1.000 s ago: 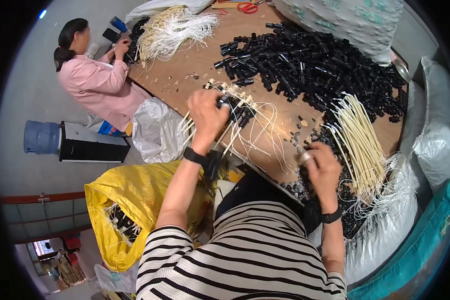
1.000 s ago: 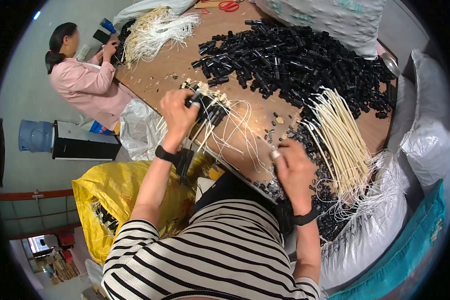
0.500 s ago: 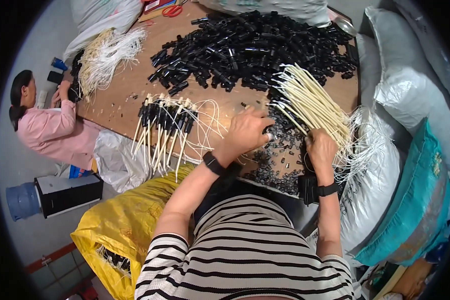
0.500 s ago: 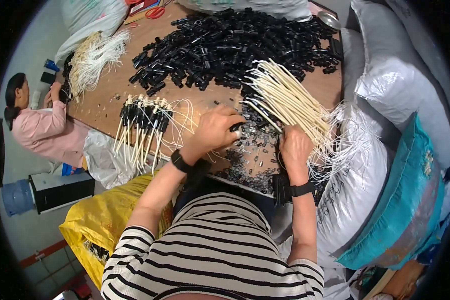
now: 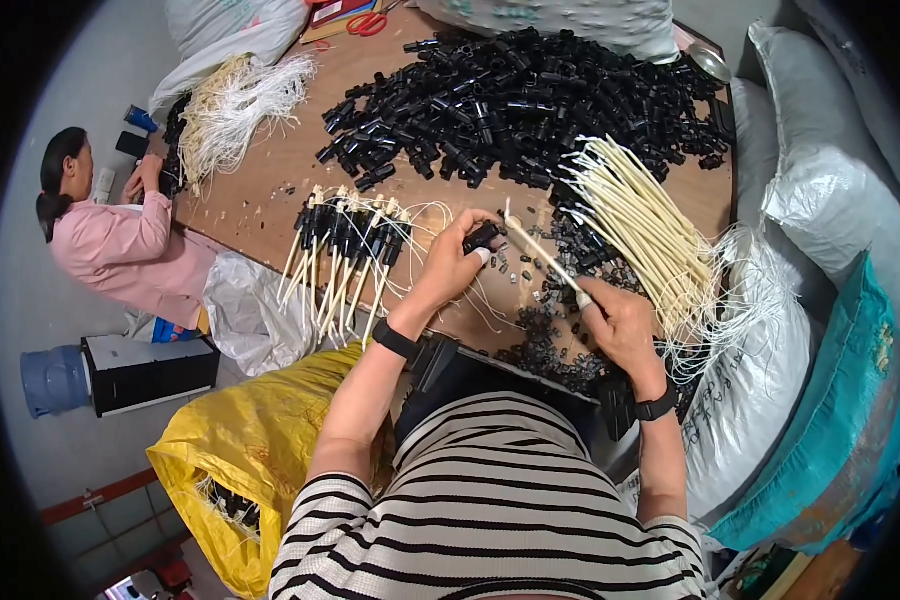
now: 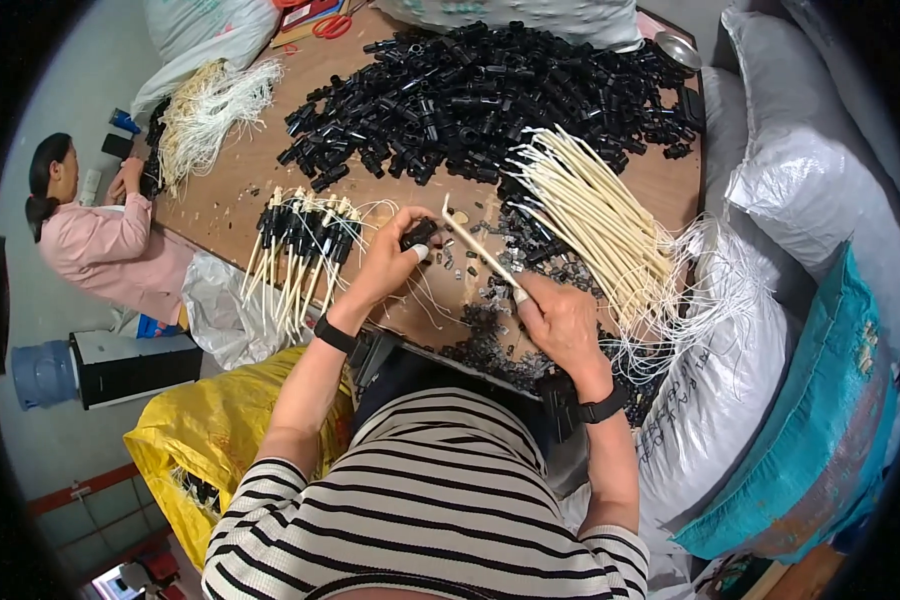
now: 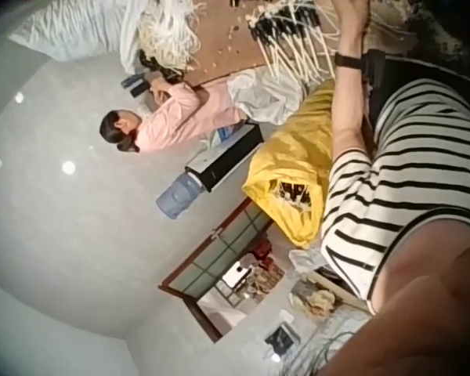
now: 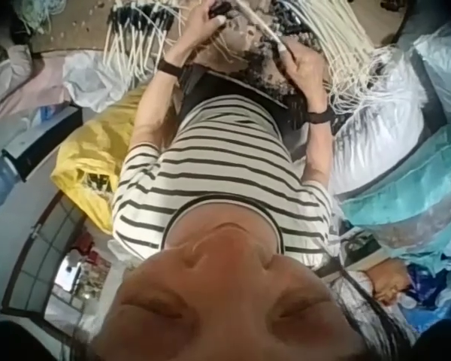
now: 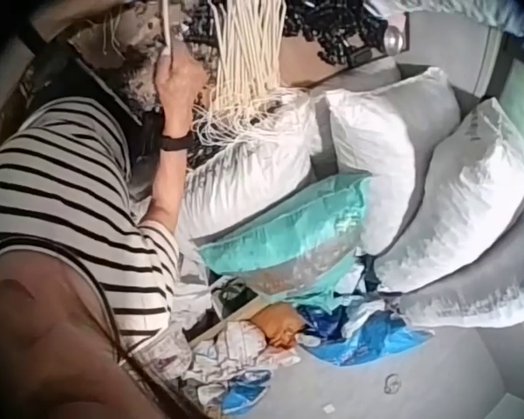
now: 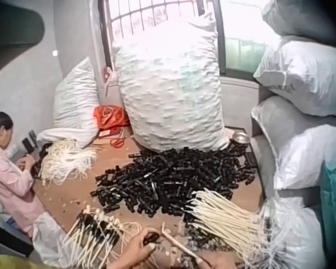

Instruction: The person assembles components by hand, picking up a white stick and sliding a black plastic piece onto it. They then thread a white cord through the assembly and pull it tight before placing the finished unit onto a pile.

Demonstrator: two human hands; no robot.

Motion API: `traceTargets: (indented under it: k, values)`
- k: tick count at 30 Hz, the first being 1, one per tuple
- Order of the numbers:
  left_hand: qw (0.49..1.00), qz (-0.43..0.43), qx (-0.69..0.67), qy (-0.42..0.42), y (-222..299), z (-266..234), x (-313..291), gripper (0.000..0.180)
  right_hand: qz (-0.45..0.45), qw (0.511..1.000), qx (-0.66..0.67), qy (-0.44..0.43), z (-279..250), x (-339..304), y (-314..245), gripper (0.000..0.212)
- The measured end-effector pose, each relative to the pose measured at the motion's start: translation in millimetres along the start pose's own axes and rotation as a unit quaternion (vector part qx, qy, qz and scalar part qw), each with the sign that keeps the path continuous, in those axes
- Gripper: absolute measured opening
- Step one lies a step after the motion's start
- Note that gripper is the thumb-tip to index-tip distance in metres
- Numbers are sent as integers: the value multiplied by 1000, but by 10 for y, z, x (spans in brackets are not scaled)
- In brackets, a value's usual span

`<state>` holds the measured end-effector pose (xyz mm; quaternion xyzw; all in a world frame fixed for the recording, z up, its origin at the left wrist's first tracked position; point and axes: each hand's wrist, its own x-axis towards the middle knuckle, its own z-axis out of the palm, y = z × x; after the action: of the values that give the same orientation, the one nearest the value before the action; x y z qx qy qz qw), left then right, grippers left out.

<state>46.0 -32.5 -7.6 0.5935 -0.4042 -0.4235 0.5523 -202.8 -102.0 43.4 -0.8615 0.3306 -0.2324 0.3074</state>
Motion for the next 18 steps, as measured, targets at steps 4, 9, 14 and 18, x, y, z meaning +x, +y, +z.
traceTargets:
  k: [4, 9, 14, 18]
  values:
    - [973, 34, 223, -43, 29, -100, -42, 31, -97, 991, -46, -82, 29, -43, 112, 23]
    - [871, 273, 407, -27, -72, -139, -39, 32, -42, 985, -152, -76, 89, -82, 4, 40]
    - [849, 252, 462, -54, 225, -28, -133, 27, 2, 988, -137, 68, 92, -33, 86, 51]
    - [805, 313, 488, -127, 481, 441, -362, 42, -1, 989, -147, -20, 251, 72, -151, 24]
